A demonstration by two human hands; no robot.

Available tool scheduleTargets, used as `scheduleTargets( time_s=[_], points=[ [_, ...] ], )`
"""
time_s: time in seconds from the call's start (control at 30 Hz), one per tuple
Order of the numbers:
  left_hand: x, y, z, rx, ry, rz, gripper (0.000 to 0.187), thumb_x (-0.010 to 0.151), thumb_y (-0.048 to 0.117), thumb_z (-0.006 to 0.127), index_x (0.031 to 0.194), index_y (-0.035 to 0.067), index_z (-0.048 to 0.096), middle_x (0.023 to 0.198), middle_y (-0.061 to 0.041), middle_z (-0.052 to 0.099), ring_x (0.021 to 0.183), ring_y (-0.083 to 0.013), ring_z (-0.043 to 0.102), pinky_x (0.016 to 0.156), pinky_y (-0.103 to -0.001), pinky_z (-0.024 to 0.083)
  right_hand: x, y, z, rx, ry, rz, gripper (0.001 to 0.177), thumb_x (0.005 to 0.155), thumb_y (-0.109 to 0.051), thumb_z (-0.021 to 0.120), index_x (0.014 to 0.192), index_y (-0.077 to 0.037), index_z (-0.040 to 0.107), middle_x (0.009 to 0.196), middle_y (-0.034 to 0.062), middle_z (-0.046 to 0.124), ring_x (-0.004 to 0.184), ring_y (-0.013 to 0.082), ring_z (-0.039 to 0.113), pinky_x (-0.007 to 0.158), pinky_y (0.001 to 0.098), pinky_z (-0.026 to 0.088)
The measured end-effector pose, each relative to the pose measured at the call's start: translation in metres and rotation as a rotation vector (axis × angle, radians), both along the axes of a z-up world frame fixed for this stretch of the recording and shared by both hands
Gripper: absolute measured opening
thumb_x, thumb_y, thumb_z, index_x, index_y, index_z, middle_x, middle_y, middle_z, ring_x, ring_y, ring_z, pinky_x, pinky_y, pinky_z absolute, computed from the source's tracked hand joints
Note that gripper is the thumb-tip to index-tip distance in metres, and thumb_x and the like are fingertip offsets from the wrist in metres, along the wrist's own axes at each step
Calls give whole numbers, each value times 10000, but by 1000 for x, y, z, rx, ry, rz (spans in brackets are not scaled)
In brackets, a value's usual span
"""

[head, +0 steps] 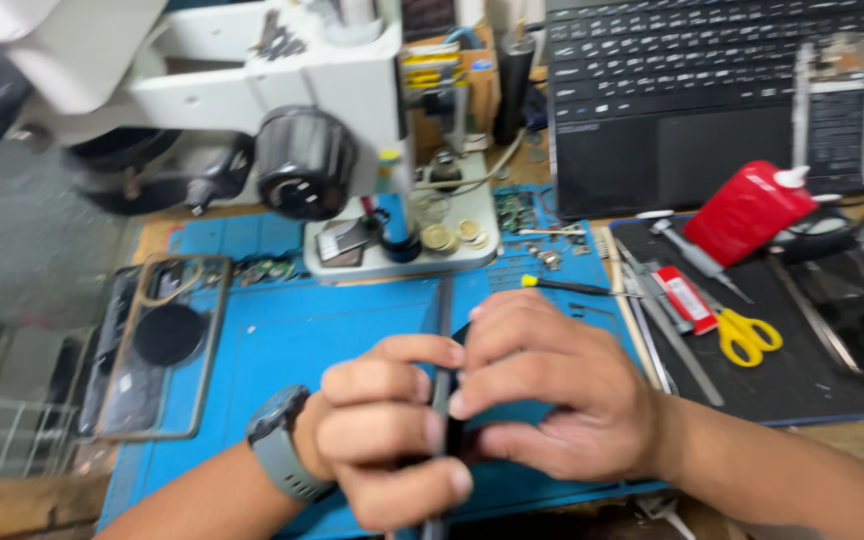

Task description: The person uses a white plastic card to pry and separate the back cover of a black smartphone from its frame. They repeatedly insert the card into the seam around the edges, working to break the adhesive seal. Finally, the back cover is lifted off, revealing the internal components of the device.

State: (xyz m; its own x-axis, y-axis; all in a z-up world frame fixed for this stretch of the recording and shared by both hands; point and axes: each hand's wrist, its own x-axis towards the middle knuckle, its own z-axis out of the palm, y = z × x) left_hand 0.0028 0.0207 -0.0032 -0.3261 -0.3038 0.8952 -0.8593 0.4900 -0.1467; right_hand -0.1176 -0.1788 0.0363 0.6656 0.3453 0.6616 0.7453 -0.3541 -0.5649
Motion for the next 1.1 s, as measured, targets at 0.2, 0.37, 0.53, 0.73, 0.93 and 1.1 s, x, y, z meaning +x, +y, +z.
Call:
scheduleTargets(
  time_s=[0.2,0.37,0.53,0.73,0.93,1.1],
  points=[
    [-13,0,1,244,457,68,570,1010,571,580,1262,61,545,1240,-155,580,1161,-347,622,1008,-480,562,4,-5,-15,194,290,-8,299,883,-73,845,1130,-73,676,1114,76,727,1088,231,730,991,341,574],
    [-18,-5,-5,255,649,101,850,894,807,533,1219,23,568,1157,-153,603,1082,-331,654,991,-486,571,12,-7,-26,302,428,19,292,864,-35,845,1110,-44,690,1096,63,719,1068,201,700,991,323,541],
    [-16,-9,-5,273,689,112,951,858,868,476,1207,-13,567,1129,-166,620,1043,-332,659,945,-473,572,19,-7,-38,553,680,128,262,869,20,819,1109,-15,718,1074,30,729,1069,114,664,1002,300,529],
    [-17,-13,1,313,760,107,979,831,907,456,1162,-7,582,1094,-154,630,1012,-306,659,929,-453,570,24,-7,-43,652,718,156,255,830,65,817,1063,-1,737,1035,30,740,1029,109,670,973,287,531],
    [-15,-10,3,354,828,108,1003,827,921,443,1151,-17,584,1045,-148,642,994,-287,647,944,-443,547,27,-4,-45,680,817,58,193,822,104,824,994,37,767,922,53,705,845,105,632,710,257,498],
    [-18,-10,7,366,920,108,1004,832,913,450,1171,-25,562,1045,-162,624,995,-273,628,954,-420,538,30,3,-49,851,851,115,182,857,109,746,1017,25,725,965,65,730,910,129,707,833,276,593]
  ],
)
